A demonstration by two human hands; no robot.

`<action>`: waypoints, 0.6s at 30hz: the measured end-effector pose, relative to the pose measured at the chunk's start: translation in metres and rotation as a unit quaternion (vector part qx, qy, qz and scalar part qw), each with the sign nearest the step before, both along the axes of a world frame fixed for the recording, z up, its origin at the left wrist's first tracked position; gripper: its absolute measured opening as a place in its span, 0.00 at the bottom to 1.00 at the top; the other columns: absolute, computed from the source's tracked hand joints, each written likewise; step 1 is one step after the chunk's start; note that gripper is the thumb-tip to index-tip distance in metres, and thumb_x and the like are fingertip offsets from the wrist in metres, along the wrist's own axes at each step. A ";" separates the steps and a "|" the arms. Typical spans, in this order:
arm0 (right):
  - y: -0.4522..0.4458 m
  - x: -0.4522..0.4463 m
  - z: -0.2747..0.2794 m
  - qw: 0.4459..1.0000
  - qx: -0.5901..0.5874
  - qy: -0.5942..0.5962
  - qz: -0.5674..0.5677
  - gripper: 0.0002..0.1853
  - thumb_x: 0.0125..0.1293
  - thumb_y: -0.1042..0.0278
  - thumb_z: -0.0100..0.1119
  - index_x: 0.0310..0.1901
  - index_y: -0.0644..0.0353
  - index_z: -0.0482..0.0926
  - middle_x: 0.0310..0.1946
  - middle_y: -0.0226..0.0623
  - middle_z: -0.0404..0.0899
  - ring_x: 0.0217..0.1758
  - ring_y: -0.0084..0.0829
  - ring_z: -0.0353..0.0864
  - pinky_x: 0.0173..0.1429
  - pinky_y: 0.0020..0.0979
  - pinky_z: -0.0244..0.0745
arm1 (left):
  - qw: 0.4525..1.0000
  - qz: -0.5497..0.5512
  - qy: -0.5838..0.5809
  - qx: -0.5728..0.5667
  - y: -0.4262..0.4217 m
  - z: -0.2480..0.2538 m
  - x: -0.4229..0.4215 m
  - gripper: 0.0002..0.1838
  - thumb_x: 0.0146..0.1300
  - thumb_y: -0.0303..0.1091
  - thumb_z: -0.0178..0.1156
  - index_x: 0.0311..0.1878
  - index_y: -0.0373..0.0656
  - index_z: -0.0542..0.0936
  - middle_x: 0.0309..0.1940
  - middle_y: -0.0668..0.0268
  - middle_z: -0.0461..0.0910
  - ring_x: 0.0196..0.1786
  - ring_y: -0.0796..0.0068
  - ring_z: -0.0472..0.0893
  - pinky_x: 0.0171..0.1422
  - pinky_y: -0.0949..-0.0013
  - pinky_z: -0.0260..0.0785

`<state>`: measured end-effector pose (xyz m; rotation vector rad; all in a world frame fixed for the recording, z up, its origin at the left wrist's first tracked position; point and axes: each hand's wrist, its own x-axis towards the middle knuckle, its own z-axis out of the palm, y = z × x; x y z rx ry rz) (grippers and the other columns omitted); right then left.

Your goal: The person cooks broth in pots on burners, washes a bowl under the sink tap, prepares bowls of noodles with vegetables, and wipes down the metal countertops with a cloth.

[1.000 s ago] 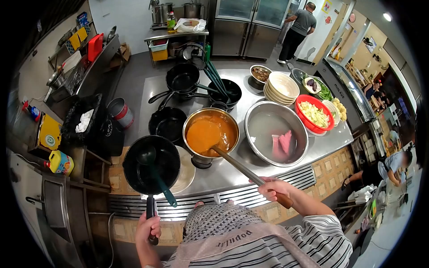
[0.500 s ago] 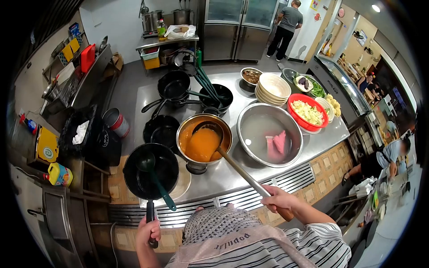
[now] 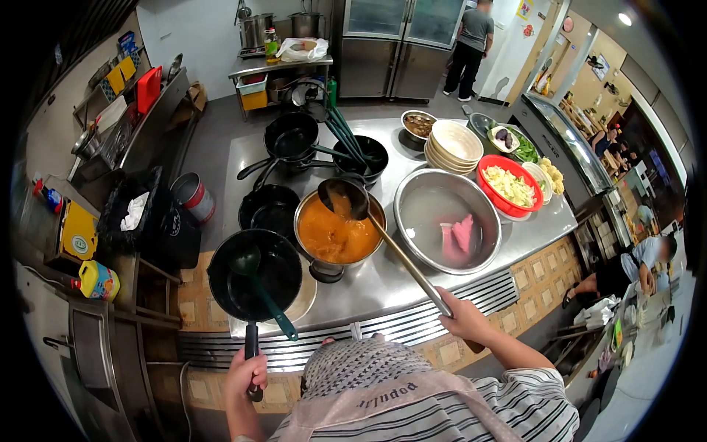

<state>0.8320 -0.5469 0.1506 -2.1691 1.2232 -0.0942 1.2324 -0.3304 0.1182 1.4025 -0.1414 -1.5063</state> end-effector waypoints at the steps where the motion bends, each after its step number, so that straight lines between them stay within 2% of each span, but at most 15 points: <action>1: -0.005 0.000 -0.006 0.998 -0.055 0.025 0.023 0.35 0.52 0.73 0.54 0.64 0.61 0.56 0.19 0.50 0.75 0.23 0.48 0.78 0.29 0.42 0.73 | 1.000 0.001 -0.001 -0.001 0.001 -0.001 0.000 0.08 0.58 0.25 0.55 0.35 0.44 0.65 0.14 0.73 0.63 0.11 0.84 0.62 0.14 0.73 0.59; 2: -0.012 0.001 -0.009 0.995 -0.050 0.085 0.030 0.38 0.51 0.74 0.54 0.66 0.59 0.52 0.25 0.52 0.77 0.28 0.51 0.78 0.32 0.45 0.73 | 1.000 0.001 -0.002 -0.002 0.001 -0.002 0.000 0.08 0.58 0.25 0.55 0.35 0.44 0.65 0.14 0.73 0.63 0.11 0.84 0.63 0.14 0.73 0.59; 5: -0.030 0.006 -0.020 0.976 -0.130 0.166 0.063 0.39 0.52 0.75 0.52 0.68 0.57 0.49 0.32 0.52 0.77 0.30 0.51 0.78 0.35 0.45 0.74 | 1.000 0.007 0.004 -0.012 0.002 -0.004 -0.001 0.08 0.57 0.24 0.55 0.35 0.44 0.65 0.14 0.73 0.63 0.11 0.83 0.63 0.14 0.73 0.59; 6: -0.037 0.009 -0.021 0.966 -0.115 0.221 0.069 0.40 0.53 0.75 0.50 0.69 0.56 0.47 0.37 0.52 0.75 0.31 0.50 0.78 0.37 0.45 0.74 | 1.000 0.012 0.007 -0.016 0.003 -0.004 -0.002 0.08 0.57 0.24 0.55 0.35 0.44 0.65 0.13 0.73 0.62 0.11 0.83 0.63 0.14 0.73 0.59; 12: -0.067 0.022 -0.030 0.915 -0.214 0.313 0.140 0.40 0.55 0.76 0.48 0.70 0.57 0.44 0.34 0.49 0.75 0.28 0.45 0.80 0.32 0.38 0.76 | 0.999 0.018 0.014 -0.029 0.009 -0.013 -0.001 0.09 0.56 0.24 0.56 0.35 0.43 0.65 0.14 0.72 0.63 0.11 0.82 0.63 0.14 0.74 0.60; 15: -0.081 0.028 -0.030 0.895 -0.210 0.364 0.152 0.40 0.55 0.77 0.48 0.70 0.57 0.44 0.33 0.47 0.74 0.28 0.43 0.80 0.32 0.37 0.76 | 0.999 0.006 0.009 -0.034 0.011 -0.017 0.000 0.09 0.56 0.24 0.56 0.34 0.43 0.65 0.14 0.72 0.63 0.11 0.82 0.63 0.14 0.74 0.60; 18: -0.095 0.024 -0.030 0.890 -0.217 0.357 0.184 0.39 0.56 0.77 0.47 0.70 0.60 0.45 0.33 0.47 0.76 0.27 0.41 0.80 0.32 0.37 0.76 | 0.999 0.011 0.020 -0.038 0.012 -0.015 -0.002 0.09 0.56 0.25 0.56 0.34 0.43 0.65 0.14 0.72 0.63 0.11 0.82 0.63 0.14 0.73 0.60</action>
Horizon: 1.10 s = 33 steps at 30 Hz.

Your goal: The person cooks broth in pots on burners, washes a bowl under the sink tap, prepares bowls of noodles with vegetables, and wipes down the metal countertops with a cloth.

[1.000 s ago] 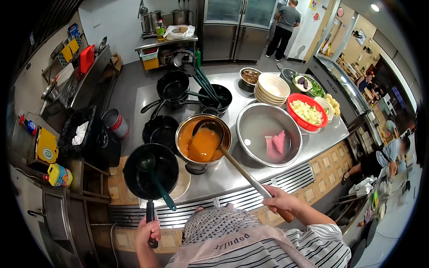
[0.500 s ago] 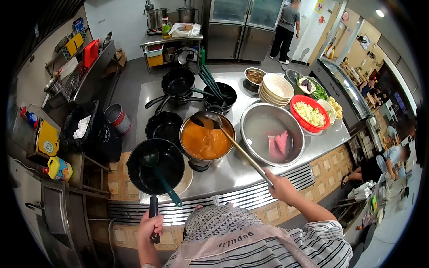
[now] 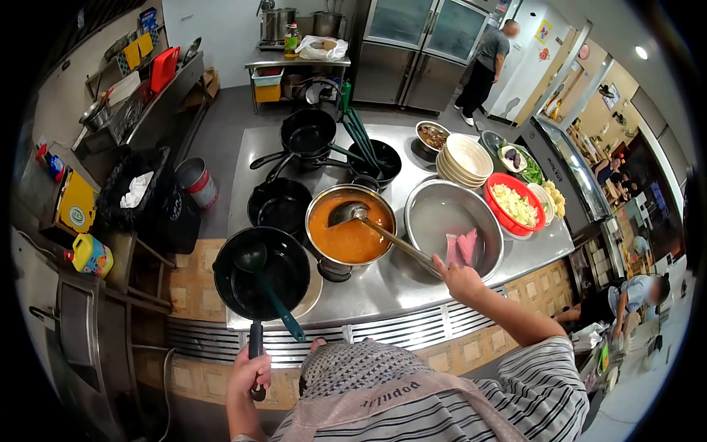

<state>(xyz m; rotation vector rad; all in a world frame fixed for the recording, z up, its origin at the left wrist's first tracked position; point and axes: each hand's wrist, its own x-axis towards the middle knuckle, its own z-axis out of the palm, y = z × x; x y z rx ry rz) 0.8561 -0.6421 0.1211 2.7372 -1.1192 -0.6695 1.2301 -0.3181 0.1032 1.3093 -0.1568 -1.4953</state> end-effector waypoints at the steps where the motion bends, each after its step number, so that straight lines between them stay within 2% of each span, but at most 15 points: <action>1: -0.002 0.002 0.004 1.000 0.003 -0.005 0.012 0.38 0.56 0.77 0.47 0.70 0.61 0.46 0.32 0.48 0.77 0.27 0.41 0.80 0.32 0.37 0.76 | 1.000 0.002 0.001 0.001 0.001 0.000 -0.001 0.09 0.55 0.25 0.56 0.34 0.43 0.65 0.14 0.72 0.63 0.11 0.82 0.63 0.14 0.73 0.60; 4: -0.010 0.008 0.022 0.998 0.065 -0.008 -0.014 0.38 0.55 0.76 0.47 0.69 0.64 0.47 0.30 0.49 0.78 0.26 0.42 0.80 0.33 0.38 0.75 | 1.000 0.013 -0.004 0.014 0.004 0.000 -0.001 0.09 0.54 0.25 0.56 0.35 0.42 0.65 0.13 0.71 0.62 0.10 0.82 0.62 0.13 0.73 0.59; 7: -0.036 0.004 0.014 0.991 0.077 0.086 0.069 0.34 0.53 0.75 0.48 0.65 0.65 0.55 0.27 0.49 0.79 0.28 0.44 0.80 0.33 0.39 0.74 | 0.999 0.036 -0.017 0.037 0.005 -0.003 -0.006 0.11 0.52 0.25 0.56 0.37 0.41 0.66 0.11 0.71 0.61 0.09 0.80 0.62 0.12 0.72 0.59; 8: -0.039 0.007 0.028 0.993 0.111 0.035 0.031 0.29 0.52 0.75 0.49 0.59 0.67 0.60 0.25 0.49 0.78 0.27 0.44 0.80 0.32 0.39 0.74 | 0.999 0.018 -0.013 0.029 0.005 -0.007 -0.004 0.11 0.53 0.26 0.55 0.38 0.41 0.66 0.11 0.71 0.60 0.09 0.80 0.62 0.12 0.71 0.60; 9: -0.041 0.016 0.045 0.989 0.145 -0.021 -0.004 0.25 0.50 0.75 0.50 0.54 0.68 0.65 0.24 0.48 0.78 0.26 0.43 0.80 0.31 0.39 0.73 | 1.000 -0.003 -0.008 0.014 0.005 -0.005 -0.003 0.08 0.55 0.25 0.53 0.35 0.46 0.65 0.12 0.72 0.60 0.08 0.81 0.60 0.10 0.72 0.58; 10: -0.039 0.031 0.075 0.979 0.197 0.013 -0.059 0.25 0.51 0.74 0.49 0.54 0.67 0.65 0.23 0.48 0.77 0.25 0.42 0.80 0.31 0.38 0.73 | 0.998 0.035 -0.018 0.050 0.008 0.010 -0.013 0.11 0.55 0.35 0.60 0.23 0.47 0.68 0.12 0.75 0.64 0.12 0.83 0.62 0.14 0.78 0.53; 11: -0.036 0.045 0.105 0.960 0.252 0.045 -0.110 0.24 0.52 0.74 0.49 0.54 0.65 0.64 0.23 0.47 0.76 0.24 0.41 0.80 0.31 0.38 0.72 | 0.997 0.039 -0.022 0.056 0.005 0.021 -0.015 0.13 0.56 0.33 0.58 0.20 0.46 0.67 0.12 0.74 0.64 0.12 0.82 0.62 0.15 0.77 0.55; 15: -0.052 0.052 0.134 0.913 0.375 0.017 -0.158 0.14 0.50 0.73 0.48 0.40 0.66 0.68 0.20 0.42 0.74 0.20 0.34 0.77 0.23 0.33 0.69 | 0.995 0.031 -0.038 0.085 0.001 0.035 -0.018 0.14 0.57 0.33 0.57 0.18 0.47 0.66 0.11 0.74 0.63 0.12 0.82 0.63 0.16 0.77 0.55; 16: -0.055 0.053 0.139 0.891 0.419 -0.005 -0.176 0.09 0.49 0.73 0.49 0.34 0.65 0.68 0.17 0.36 0.70 0.18 0.29 0.73 0.22 0.30 0.68 | 0.995 0.040 -0.036 0.079 0.001 0.035 -0.019 0.14 0.57 0.33 0.57 0.18 0.47 0.66 0.11 0.74 0.63 0.12 0.82 0.63 0.16 0.77 0.55; 20: -0.062 0.051 0.133 0.796 0.540 -0.045 -0.271 0.07 0.51 0.73 0.51 0.33 0.62 0.68 0.16 0.29 0.65 0.16 0.22 0.65 0.20 0.26 0.64 | 0.995 0.037 -0.028 0.086 0.002 0.024 -0.014 0.14 0.56 0.34 0.58 0.17 0.48 0.66 0.11 0.74 0.63 0.13 0.83 0.62 0.16 0.78 0.54; 22: -0.057 0.047 0.132 0.722 0.603 -0.080 -0.328 0.07 0.53 0.74 0.52 0.35 0.61 0.68 0.16 0.26 0.63 0.15 0.17 0.61 0.18 0.22 0.61 | 0.994 0.030 -0.043 0.098 0.001 0.027 -0.015 0.14 0.57 0.35 0.58 0.17 0.48 0.67 0.11 0.74 0.64 0.13 0.83 0.62 0.16 0.78 0.53; 25: -0.051 0.032 0.101 0.538 0.699 -0.156 -0.444 0.03 0.59 0.74 0.50 0.35 0.61 0.70 0.16 0.23 0.61 0.15 0.15 0.59 0.20 0.19 0.58 | 0.991 -0.002 -0.064 0.121 -0.001 0.029 -0.011 0.15 0.58 0.38 0.56 0.17 0.48 0.67 0.12 0.73 0.65 0.13 0.83 0.62 0.16 0.79 0.52; 27: -0.038 0.027 0.081 0.495 0.709 -0.199 -0.461 0.05 0.63 0.72 0.49 0.40 0.59 0.68 0.16 0.19 0.58 0.15 0.12 0.57 0.18 0.16 0.54 | 0.990 0.000 -0.073 0.120 -0.001 0.035 -0.013 0.16 0.59 0.38 0.54 0.17 0.48 0.67 0.13 0.73 0.66 0.15 0.83 0.63 0.19 0.79 0.52; 29: -0.022 0.030 0.064 0.439 0.728 -0.237 -0.470 0.06 0.64 0.72 0.48 0.42 0.59 0.68 0.16 0.17 0.57 0.15 0.11 0.57 0.16 0.14 0.53 | 1.000 0.022 -0.016 0.013 0.000 0.004 -0.001 0.07 0.56 0.25 0.53 0.35 0.45 0.65 0.11 0.73 0.59 0.08 0.81 0.60 0.10 0.71 0.58; 33: 0.003 0.025 0.025 0.345 0.756 -0.305 -0.465 0.12 0.68 0.73 0.46 0.51 0.57 0.64 0.16 0.18 0.57 0.13 0.11 0.56 0.14 0.15 0.53 | 0.999 0.023 -0.024 0.039 0.000 0.004 0.004 0.08 0.55 0.25 0.54 0.36 0.44 0.66 0.13 0.72 0.62 0.10 0.81 0.61 0.12 0.71 0.59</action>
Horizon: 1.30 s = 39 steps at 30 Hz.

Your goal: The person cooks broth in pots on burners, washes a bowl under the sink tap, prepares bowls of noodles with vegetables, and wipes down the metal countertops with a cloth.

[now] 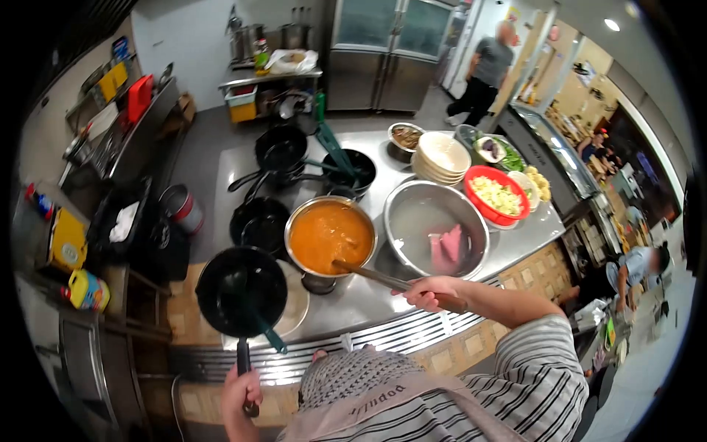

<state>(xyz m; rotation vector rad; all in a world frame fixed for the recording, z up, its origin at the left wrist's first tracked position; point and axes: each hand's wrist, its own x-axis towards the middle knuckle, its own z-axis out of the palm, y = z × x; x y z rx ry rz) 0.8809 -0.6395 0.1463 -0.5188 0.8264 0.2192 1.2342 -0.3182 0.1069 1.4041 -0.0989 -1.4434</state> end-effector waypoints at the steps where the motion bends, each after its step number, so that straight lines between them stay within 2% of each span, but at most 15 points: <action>1: 0.010 -0.001 0.000 0.999 0.007 -0.003 -0.035 0.14 0.66 0.74 0.46 0.53 0.56 0.64 0.17 0.18 0.58 0.13 0.11 0.57 0.14 0.15 0.53 | 1.000 0.005 0.011 -0.009 0.001 0.001 0.000 0.08 0.56 0.25 0.55 0.36 0.44 0.66 0.13 0.72 0.62 0.10 0.81 0.61 0.12 0.72 0.59; 5: 0.038 -0.007 -0.003 0.997 -0.054 -0.018 -0.059 0.22 0.62 0.78 0.48 0.59 0.56 0.61 0.20 0.23 0.62 0.13 0.12 0.59 0.13 0.17 0.57 | 0.999 0.018 0.029 -0.027 0.001 0.012 -0.005 0.08 0.56 0.24 0.55 0.37 0.43 0.67 0.13 0.73 0.63 0.10 0.83 0.61 0.13 0.73 0.58; 6: 0.040 -0.015 -0.018 0.996 -0.056 -0.041 -0.059 0.24 0.62 0.77 0.49 0.60 0.56 0.61 0.21 0.23 0.63 0.13 0.12 0.59 0.14 0.17 0.57 | 0.999 0.020 0.029 -0.025 0.001 0.015 -0.006 0.08 0.56 0.24 0.55 0.36 0.43 0.67 0.13 0.73 0.63 0.10 0.83 0.61 0.13 0.74 0.58; 13: 0.078 -0.027 -0.003 0.984 -0.151 -0.002 -0.093 0.25 0.60 0.79 0.47 0.61 0.56 0.62 0.17 0.24 0.62 0.13 0.15 0.59 0.15 0.20 0.58 | 0.999 0.014 0.034 -0.009 -0.004 0.023 -0.010 0.08 0.57 0.25 0.55 0.37 0.44 0.67 0.14 0.74 0.63 0.11 0.84 0.61 0.14 0.74 0.59; 17: 0.093 -0.032 0.004 0.977 -0.183 0.040 -0.104 0.29 0.57 0.79 0.54 0.62 0.56 0.61 0.18 0.24 0.63 0.13 0.16 0.61 0.16 0.21 0.60 | 0.999 -0.009 0.033 0.000 -0.006 0.025 -0.009 0.07 0.58 0.26 0.55 0.36 0.44 0.67 0.14 0.74 0.63 0.11 0.84 0.62 0.14 0.73 0.60; 20: 0.099 -0.043 -0.002 0.967 -0.241 0.029 -0.084 0.31 0.58 0.76 0.55 0.64 0.58 0.58 0.21 0.25 0.67 0.14 0.16 0.64 0.17 0.21 0.62 | 0.999 -0.025 0.022 0.009 -0.010 0.025 -0.009 0.07 0.58 0.25 0.55 0.36 0.44 0.67 0.14 0.73 0.63 0.11 0.84 0.62 0.14 0.73 0.59; 21: 0.102 -0.045 -0.004 0.960 -0.265 0.038 -0.078 0.35 0.58 0.76 0.55 0.67 0.59 0.53 0.21 0.26 0.67 0.14 0.17 0.64 0.18 0.22 0.64 | 0.999 -0.023 0.020 0.008 -0.011 0.025 -0.010 0.07 0.58 0.25 0.55 0.36 0.44 0.67 0.14 0.73 0.63 0.11 0.84 0.62 0.14 0.73 0.59; 24: 0.108 -0.045 0.004 0.941 -0.331 0.053 -0.048 0.36 0.58 0.77 0.54 0.68 0.58 0.53 0.18 0.25 0.64 0.14 0.17 0.64 0.17 0.22 0.63 | 1.000 -0.021 0.012 0.012 -0.013 0.026 -0.012 0.08 0.57 0.25 0.55 0.36 0.44 0.67 0.14 0.73 0.63 0.11 0.84 0.62 0.14 0.73 0.59; 29: 0.111 -0.051 0.003 0.917 -0.390 0.087 -0.007 0.35 0.59 0.78 0.52 0.68 0.56 0.52 0.18 0.27 0.67 0.14 0.20 0.67 0.18 0.23 0.65 | 1.000 -0.021 0.001 0.021 -0.018 0.025 -0.013 0.07 0.57 0.25 0.55 0.35 0.44 0.66 0.14 0.73 0.63 0.11 0.83 0.62 0.13 0.74 0.58; 32: 0.112 -0.054 -0.004 0.884 -0.454 0.114 0.015 0.36 0.59 0.77 0.54 0.68 0.56 0.52 0.19 0.27 0.66 0.16 0.20 0.69 0.19 0.24 0.66 | 1.000 -0.023 0.006 0.010 -0.017 0.023 -0.011 0.08 0.57 0.25 0.55 0.36 0.44 0.66 0.14 0.73 0.63 0.11 0.83 0.62 0.14 0.74 0.59; 33: 0.110 -0.052 -0.001 0.846 -0.509 0.153 0.050 0.35 0.57 0.74 0.56 0.67 0.57 0.54 0.18 0.37 0.71 0.17 0.31 0.75 0.23 0.32 0.71 | 1.000 -0.024 0.010 0.005 -0.016 0.022 -0.010 0.08 0.57 0.25 0.56 0.36 0.44 0.66 0.15 0.73 0.63 0.11 0.83 0.63 0.14 0.74 0.59; 36: 0.103 -0.060 -0.033 0.668 -0.717 0.163 0.113 0.35 0.55 0.72 0.56 0.65 0.58 0.55 0.20 0.50 0.75 0.22 0.47 0.78 0.29 0.43 0.73 | 1.000 -0.024 0.004 0.003 -0.017 0.021 -0.011 0.08 0.58 0.25 0.55 0.36 0.44 0.66 0.15 0.72 0.63 0.12 0.83 0.63 0.14 0.74 0.59; 37: 0.098 -0.053 -0.027 0.675 -0.700 0.198 0.128 0.35 0.53 0.72 0.54 0.64 0.58 0.55 0.22 0.58 0.75 0.27 0.56 0.76 0.34 0.49 0.72 | 1.000 -0.027 0.002 -0.001 -0.016 0.021 -0.011 0.08 0.58 0.25 0.55 0.36 0.45 0.66 0.15 0.73 0.63 0.12 0.83 0.63 0.14 0.74 0.60; 38: 0.092 -0.051 -0.029 0.660 -0.702 0.218 0.153 0.36 0.52 0.74 0.53 0.65 0.58 0.54 0.22 0.56 0.76 0.27 0.54 0.77 0.34 0.48 0.72 | 1.000 -0.025 0.004 0.001 -0.016 0.020 -0.011 0.08 0.58 0.25 0.55 0.36 0.44 0.66 0.15 0.73 0.63 0.12 0.83 0.63 0.14 0.74 0.60; 39: 0.085 -0.051 -0.033 0.623 -0.730 0.223 0.173 0.36 0.52 0.75 0.52 0.66 0.58 0.53 0.24 0.55 0.76 0.27 0.53 0.77 0.34 0.48 0.72 | 1.000 -0.024 0.006 0.003 -0.016 0.018 -0.012 0.08 0.58 0.25 0.55 0.36 0.44 0.66 0.15 0.73 0.63 0.12 0.84 0.63 0.15 0.74 0.60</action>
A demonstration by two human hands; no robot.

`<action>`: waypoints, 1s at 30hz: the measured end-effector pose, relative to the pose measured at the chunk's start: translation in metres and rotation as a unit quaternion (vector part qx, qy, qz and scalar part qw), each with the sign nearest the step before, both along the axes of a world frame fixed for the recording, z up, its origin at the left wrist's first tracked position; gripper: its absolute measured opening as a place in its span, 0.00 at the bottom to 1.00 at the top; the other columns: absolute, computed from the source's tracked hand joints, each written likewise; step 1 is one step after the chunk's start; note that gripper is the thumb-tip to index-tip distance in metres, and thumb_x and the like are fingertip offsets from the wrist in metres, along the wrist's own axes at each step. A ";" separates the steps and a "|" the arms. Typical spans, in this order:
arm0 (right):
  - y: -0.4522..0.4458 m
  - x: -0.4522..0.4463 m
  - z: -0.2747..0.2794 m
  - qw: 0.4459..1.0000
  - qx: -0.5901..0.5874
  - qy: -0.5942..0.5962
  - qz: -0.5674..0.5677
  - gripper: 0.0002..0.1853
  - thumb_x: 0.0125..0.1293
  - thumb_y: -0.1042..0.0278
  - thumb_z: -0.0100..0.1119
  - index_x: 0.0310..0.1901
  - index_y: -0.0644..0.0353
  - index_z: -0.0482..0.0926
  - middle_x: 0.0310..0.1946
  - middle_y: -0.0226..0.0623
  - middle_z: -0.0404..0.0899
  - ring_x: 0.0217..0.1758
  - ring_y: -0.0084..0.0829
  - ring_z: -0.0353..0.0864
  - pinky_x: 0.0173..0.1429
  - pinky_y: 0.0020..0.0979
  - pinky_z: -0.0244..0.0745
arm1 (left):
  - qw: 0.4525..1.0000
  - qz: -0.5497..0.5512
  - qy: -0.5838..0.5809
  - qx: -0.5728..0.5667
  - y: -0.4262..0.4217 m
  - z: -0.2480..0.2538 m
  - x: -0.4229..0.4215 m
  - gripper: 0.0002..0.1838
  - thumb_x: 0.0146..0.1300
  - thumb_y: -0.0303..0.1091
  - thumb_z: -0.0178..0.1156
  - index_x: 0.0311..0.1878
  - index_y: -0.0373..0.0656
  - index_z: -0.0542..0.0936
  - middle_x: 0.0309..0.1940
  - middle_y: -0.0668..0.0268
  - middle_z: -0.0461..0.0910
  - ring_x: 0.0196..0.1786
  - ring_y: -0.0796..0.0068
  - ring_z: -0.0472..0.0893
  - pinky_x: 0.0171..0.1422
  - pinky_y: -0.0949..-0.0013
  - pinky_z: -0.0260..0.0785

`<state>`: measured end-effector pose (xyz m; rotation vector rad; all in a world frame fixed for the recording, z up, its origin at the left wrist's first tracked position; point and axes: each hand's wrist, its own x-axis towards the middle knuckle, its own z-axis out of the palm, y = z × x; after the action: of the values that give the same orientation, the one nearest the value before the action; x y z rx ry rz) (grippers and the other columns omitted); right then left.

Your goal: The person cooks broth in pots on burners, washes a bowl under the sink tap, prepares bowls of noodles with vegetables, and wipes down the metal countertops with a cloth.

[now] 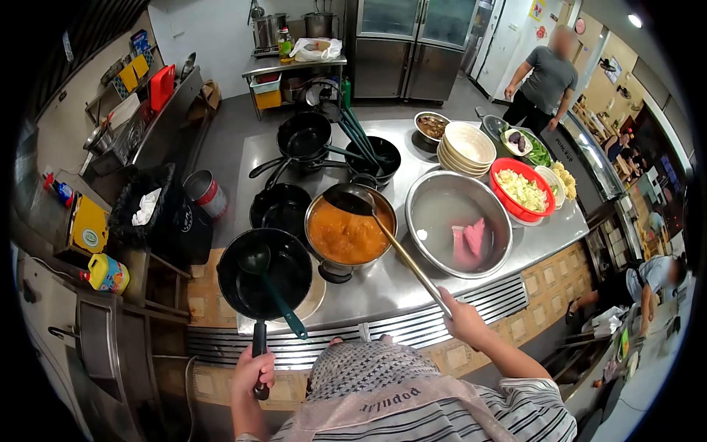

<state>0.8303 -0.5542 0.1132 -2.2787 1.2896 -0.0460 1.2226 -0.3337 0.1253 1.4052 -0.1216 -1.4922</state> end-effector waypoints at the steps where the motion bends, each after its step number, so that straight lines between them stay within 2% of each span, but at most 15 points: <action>1: -0.007 0.001 -0.003 0.999 -0.042 0.020 0.022 0.37 0.52 0.76 0.51 0.66 0.58 0.53 0.26 0.55 0.76 0.27 0.53 0.77 0.34 0.48 0.72 | 1.000 0.002 0.002 0.001 0.000 -0.001 0.000 0.08 0.58 0.25 0.56 0.36 0.44 0.66 0.15 0.73 0.63 0.12 0.84 0.63 0.15 0.74 0.60; 4: -0.027 0.009 -0.003 0.990 -0.076 0.114 0.036 0.39 0.52 0.77 0.50 0.68 0.57 0.50 0.30 0.53 0.76 0.29 0.52 0.77 0.35 0.48 0.73 | 1.000 -0.003 -0.002 0.002 0.000 -0.001 0.001 0.08 0.57 0.25 0.56 0.36 0.44 0.66 0.14 0.73 0.63 0.12 0.83 0.63 0.15 0.73 0.60; 8: -0.046 0.018 0.002 0.979 -0.084 0.169 0.070 0.40 0.53 0.77 0.48 0.69 0.57 0.47 0.32 0.53 0.76 0.33 0.51 0.78 0.39 0.46 0.73 | 1.000 -0.004 -0.008 -0.008 0.000 0.000 -0.001 0.09 0.57 0.25 0.56 0.36 0.43 0.66 0.14 0.73 0.63 0.12 0.83 0.64 0.15 0.73 0.61; 11: -0.059 0.023 0.000 0.982 -0.057 0.158 0.085 0.39 0.53 0.77 0.48 0.69 0.58 0.47 0.33 0.54 0.77 0.34 0.52 0.78 0.40 0.46 0.72 | 1.000 -0.004 -0.002 -0.021 0.000 -0.003 0.000 0.09 0.56 0.25 0.56 0.36 0.41 0.65 0.15 0.72 0.64 0.12 0.83 0.64 0.15 0.73 0.61; 12: -0.062 0.024 0.003 0.986 -0.019 0.139 0.085 0.38 0.53 0.76 0.50 0.68 0.60 0.49 0.33 0.54 0.77 0.35 0.54 0.78 0.41 0.47 0.72 | 1.000 -0.005 -0.003 -0.026 0.001 -0.005 0.001 0.09 0.56 0.24 0.56 0.36 0.41 0.65 0.15 0.72 0.64 0.12 0.83 0.64 0.15 0.73 0.61; 15: -0.064 0.041 0.023 0.988 0.098 0.111 0.055 0.37 0.53 0.75 0.51 0.67 0.61 0.52 0.30 0.55 0.77 0.30 0.51 0.79 0.36 0.45 0.73 | 1.000 -0.002 0.002 -0.030 0.003 -0.007 0.002 0.09 0.56 0.24 0.56 0.35 0.41 0.65 0.15 0.72 0.64 0.12 0.83 0.64 0.15 0.73 0.61; 16: -0.061 0.051 0.041 0.980 0.181 0.079 0.004 0.31 0.54 0.74 0.53 0.62 0.62 0.59 0.23 0.47 0.74 0.20 0.38 0.76 0.26 0.37 0.72 | 1.000 -0.001 0.003 -0.029 0.003 -0.006 0.002 0.09 0.56 0.24 0.56 0.35 0.41 0.65 0.14 0.72 0.64 0.12 0.83 0.64 0.14 0.73 0.61; 17: -0.065 0.054 0.043 0.970 0.239 0.030 -0.013 0.27 0.55 0.74 0.53 0.58 0.62 0.61 0.22 0.43 0.72 0.18 0.33 0.73 0.23 0.33 0.70 | 1.000 0.000 0.007 -0.025 0.003 -0.006 0.003 0.09 0.56 0.24 0.56 0.35 0.41 0.66 0.14 0.72 0.64 0.12 0.83 0.64 0.14 0.73 0.61; 19: -0.071 0.057 0.047 0.932 0.352 -0.068 -0.046 0.19 0.57 0.74 0.53 0.51 0.62 0.65 0.19 0.34 0.67 0.15 0.23 0.68 0.18 0.26 0.66 | 1.000 0.002 0.014 -0.017 0.002 -0.006 0.004 0.08 0.56 0.24 0.56 0.36 0.41 0.66 0.14 0.72 0.63 0.12 0.83 0.63 0.14 0.73 0.60; 22: -0.079 0.055 0.042 0.817 0.516 -0.210 -0.151 0.09 0.59 0.74 0.53 0.40 0.61 0.66 0.19 0.26 0.63 0.15 0.16 0.62 0.16 0.20 0.60 | 1.000 -0.004 0.024 -0.017 0.000 0.000 0.006 0.09 0.56 0.24 0.56 0.36 0.41 0.66 0.14 0.72 0.63 0.12 0.83 0.63 0.14 0.73 0.60; 25: -0.082 0.049 0.046 0.737 0.584 -0.262 -0.217 0.05 0.60 0.76 0.53 0.36 0.61 0.66 0.20 0.27 0.64 0.15 0.14 0.61 0.15 0.18 0.57 | 0.999 0.000 0.040 -0.009 -0.001 -0.002 0.010 0.09 0.56 0.24 0.56 0.36 0.42 0.66 0.14 0.73 0.63 0.12 0.84 0.63 0.14 0.74 0.60; 28: -0.085 0.036 0.035 0.670 0.646 -0.289 -0.223 0.05 0.61 0.75 0.52 0.34 0.62 0.66 0.20 0.26 0.64 0.14 0.12 0.60 0.14 0.17 0.55 | 0.999 -0.005 0.040 -0.006 -0.003 0.004 0.013 0.09 0.56 0.23 0.56 0.36 0.42 0.66 0.14 0.74 0.63 0.12 0.84 0.63 0.14 0.74 0.59; 30: -0.085 0.025 0.031 0.635 0.678 -0.300 -0.217 0.04 0.63 0.75 0.50 0.37 0.62 0.67 0.21 0.24 0.63 0.14 0.12 0.60 0.13 0.17 0.54 | 0.999 -0.009 0.036 -0.002 -0.005 0.009 0.014 0.09 0.56 0.23 0.56 0.36 0.43 0.66 0.14 0.74 0.63 0.12 0.85 0.63 0.14 0.75 0.59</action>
<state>0.8551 -0.6387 0.1442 -0.5220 0.8744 0.0071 1.2363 -0.3387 0.1346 1.3486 -0.0932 -1.5535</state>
